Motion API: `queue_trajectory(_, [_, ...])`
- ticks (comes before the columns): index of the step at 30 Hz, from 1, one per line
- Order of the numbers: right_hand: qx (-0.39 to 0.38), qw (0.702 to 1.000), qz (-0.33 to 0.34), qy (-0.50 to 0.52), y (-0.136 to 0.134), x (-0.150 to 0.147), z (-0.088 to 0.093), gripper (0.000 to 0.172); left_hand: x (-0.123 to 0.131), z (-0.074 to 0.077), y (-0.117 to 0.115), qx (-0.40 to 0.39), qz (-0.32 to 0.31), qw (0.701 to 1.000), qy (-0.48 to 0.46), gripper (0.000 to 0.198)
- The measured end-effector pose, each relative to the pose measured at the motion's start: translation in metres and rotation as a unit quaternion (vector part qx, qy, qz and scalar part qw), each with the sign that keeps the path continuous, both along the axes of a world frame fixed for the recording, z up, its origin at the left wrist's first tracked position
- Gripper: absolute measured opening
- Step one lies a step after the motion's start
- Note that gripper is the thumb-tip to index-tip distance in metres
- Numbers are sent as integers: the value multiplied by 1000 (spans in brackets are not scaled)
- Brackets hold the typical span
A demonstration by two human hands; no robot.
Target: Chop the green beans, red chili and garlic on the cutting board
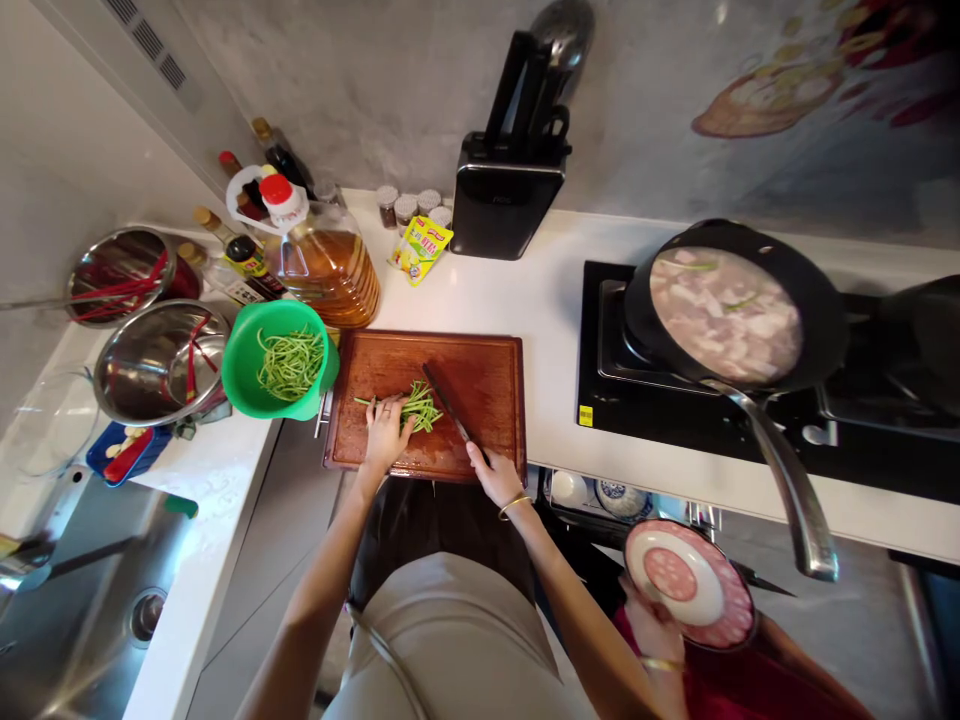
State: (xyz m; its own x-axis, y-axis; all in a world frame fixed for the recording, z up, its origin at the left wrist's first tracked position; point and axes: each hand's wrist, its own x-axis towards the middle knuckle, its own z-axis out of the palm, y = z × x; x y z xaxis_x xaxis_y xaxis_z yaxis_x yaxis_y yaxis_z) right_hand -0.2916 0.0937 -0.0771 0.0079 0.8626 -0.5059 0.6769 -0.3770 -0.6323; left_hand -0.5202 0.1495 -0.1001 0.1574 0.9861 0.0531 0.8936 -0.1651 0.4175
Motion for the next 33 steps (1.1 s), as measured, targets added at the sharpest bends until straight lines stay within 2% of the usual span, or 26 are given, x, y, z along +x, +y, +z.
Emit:
queue_trajectory(4, [5, 1000, -1, -12, 1, 2, 4, 56, -4, 5, -2, 21, -19, 1000, 13, 60])
queue_trajectory(6, [4, 1000, -1, -13, 1, 1, 7, 56, -4, 5, -5, 31, -22, 999, 20, 65])
queue_trajectory(10, [-4, 1000, -5, -7, -1, -1, 8, 54, 3, 0, -10, 48, 39, 998, 13, 47])
queue_trajectory(13, [-7, 1000, -10, 7, -4, -5, 7, 54, 13, -6, -9, 68, 80, 994, -1, 43])
queue_trajectory(18, [-4, 1000, -3, 18, -5, -10, 10, 55, 24, -14, -3, 76, 80, 994, -8, 40])
queue_trajectory(27, [-3, 1000, 11, -1, -1, -19, 18, 55, 23, -20, -1, 68, 86, 994, 20, 36])
queue_trajectory(33, [-30, 999, 24, -5, 7, -20, 27, 60, 24, -24, -1, 60, 89, 994, 23, 34])
